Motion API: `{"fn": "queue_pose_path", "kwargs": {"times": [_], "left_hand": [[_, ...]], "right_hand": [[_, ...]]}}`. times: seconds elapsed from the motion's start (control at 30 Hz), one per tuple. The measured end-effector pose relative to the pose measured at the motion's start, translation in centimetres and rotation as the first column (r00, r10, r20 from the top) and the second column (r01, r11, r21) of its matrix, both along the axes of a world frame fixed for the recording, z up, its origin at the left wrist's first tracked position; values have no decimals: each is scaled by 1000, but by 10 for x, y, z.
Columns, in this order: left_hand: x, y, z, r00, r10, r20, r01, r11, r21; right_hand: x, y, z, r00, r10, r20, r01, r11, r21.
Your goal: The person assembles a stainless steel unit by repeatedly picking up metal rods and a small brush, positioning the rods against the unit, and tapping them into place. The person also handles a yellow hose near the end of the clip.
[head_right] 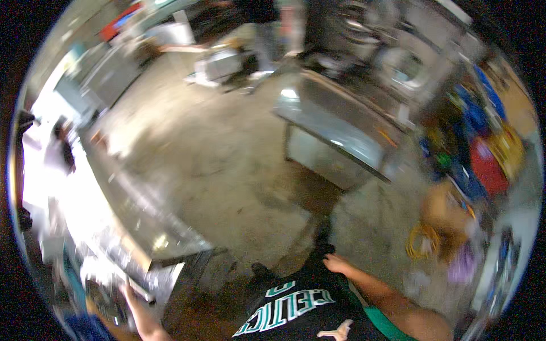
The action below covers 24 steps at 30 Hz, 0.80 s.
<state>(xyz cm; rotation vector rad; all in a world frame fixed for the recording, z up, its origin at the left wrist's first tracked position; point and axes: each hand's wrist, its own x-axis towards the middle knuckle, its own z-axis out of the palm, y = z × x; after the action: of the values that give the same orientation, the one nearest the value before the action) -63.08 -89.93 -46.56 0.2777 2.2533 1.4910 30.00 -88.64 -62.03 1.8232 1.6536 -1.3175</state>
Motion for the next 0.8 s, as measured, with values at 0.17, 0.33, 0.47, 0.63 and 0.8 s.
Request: {"fn": "queue_pose_path", "kwargs": {"times": [0.17, 0.33, 0.47, 0.63, 0.8], "left_hand": [[64, 60, -45, 996, -36, -78, 37, 999, 7], [161, 119, -7, 989, -118, -93, 126, 988, 85], [247, 133, 56, 984, -139, -112, 156, 974, 162], [345, 128, 130, 987, -115, -108, 142, 949, 281], [442, 107, 204, 995, -70, -66, 92, 896, 434]], "right_hand": [[-30, -24, 26, 962, -269, -56, 268, 963, -20], [9, 1, 46, 659, -709, -250, 752, 627, 203], [93, 69, 43, 419, -786, -455, 902, 303, 306], [224, 200, 17, 534, -700, -475, 711, 68, 700], [332, 327, 32, 528, -734, -427, 601, -32, 798]]}}
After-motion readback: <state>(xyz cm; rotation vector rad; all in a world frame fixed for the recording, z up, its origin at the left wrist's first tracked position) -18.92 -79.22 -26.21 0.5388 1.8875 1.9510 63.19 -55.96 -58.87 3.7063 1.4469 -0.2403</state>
